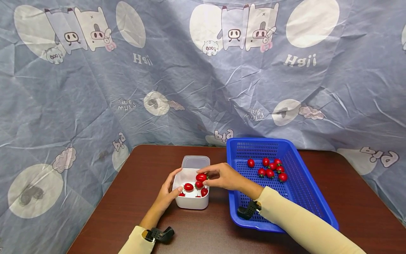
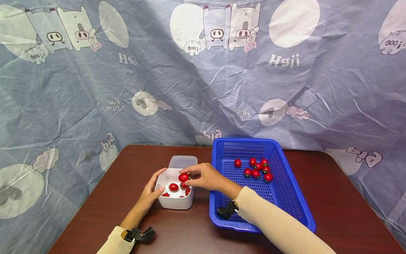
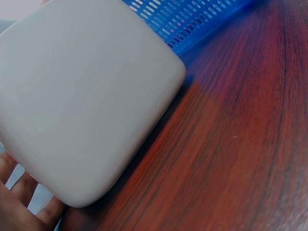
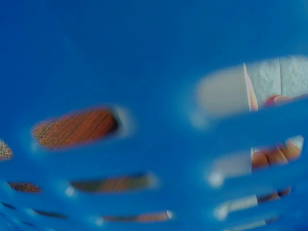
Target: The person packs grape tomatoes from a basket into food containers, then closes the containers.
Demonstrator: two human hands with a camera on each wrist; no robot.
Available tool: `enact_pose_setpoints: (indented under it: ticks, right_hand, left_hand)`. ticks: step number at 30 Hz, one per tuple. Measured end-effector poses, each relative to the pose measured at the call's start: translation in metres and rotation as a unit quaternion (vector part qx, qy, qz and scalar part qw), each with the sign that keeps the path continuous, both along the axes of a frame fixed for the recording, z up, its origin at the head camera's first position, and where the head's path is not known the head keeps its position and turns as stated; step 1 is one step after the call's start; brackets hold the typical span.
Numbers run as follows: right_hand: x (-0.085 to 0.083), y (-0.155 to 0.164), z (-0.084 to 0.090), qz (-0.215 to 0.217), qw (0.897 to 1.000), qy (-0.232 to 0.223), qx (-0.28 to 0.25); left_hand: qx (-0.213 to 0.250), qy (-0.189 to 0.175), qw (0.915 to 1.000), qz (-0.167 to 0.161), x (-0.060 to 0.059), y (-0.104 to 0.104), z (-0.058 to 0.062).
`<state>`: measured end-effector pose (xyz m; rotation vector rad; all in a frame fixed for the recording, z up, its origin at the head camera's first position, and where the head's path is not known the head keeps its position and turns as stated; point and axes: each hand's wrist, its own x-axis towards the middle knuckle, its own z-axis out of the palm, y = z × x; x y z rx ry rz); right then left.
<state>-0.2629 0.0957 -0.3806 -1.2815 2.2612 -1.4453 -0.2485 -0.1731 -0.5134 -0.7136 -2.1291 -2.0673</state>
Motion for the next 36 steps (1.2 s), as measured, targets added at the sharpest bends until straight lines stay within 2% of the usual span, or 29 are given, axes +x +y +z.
enact_pose_setpoints:
  ticks: [10, 26, 36]
  right_hand:
    - [-0.0011, 0.0002, -0.0001, 0.0, 1.0, -0.017, 0.002]
    - [-0.001, 0.0007, 0.001, 0.0, 1.0, -0.011, 0.003]
    - [-0.0004, 0.0, 0.0053, -0.002, 1.0, -0.019, -0.009]
  left_hand:
    - [-0.002, 0.004, 1.0, 0.001, -0.0008, -0.0001, -0.002]
    - [0.0, 0.001, 1.0, 0.002, 0.0, 0.0015, 0.0006]
    - [0.005, 0.0, 1.0, -0.002, -0.0014, 0.0003, -0.0021]
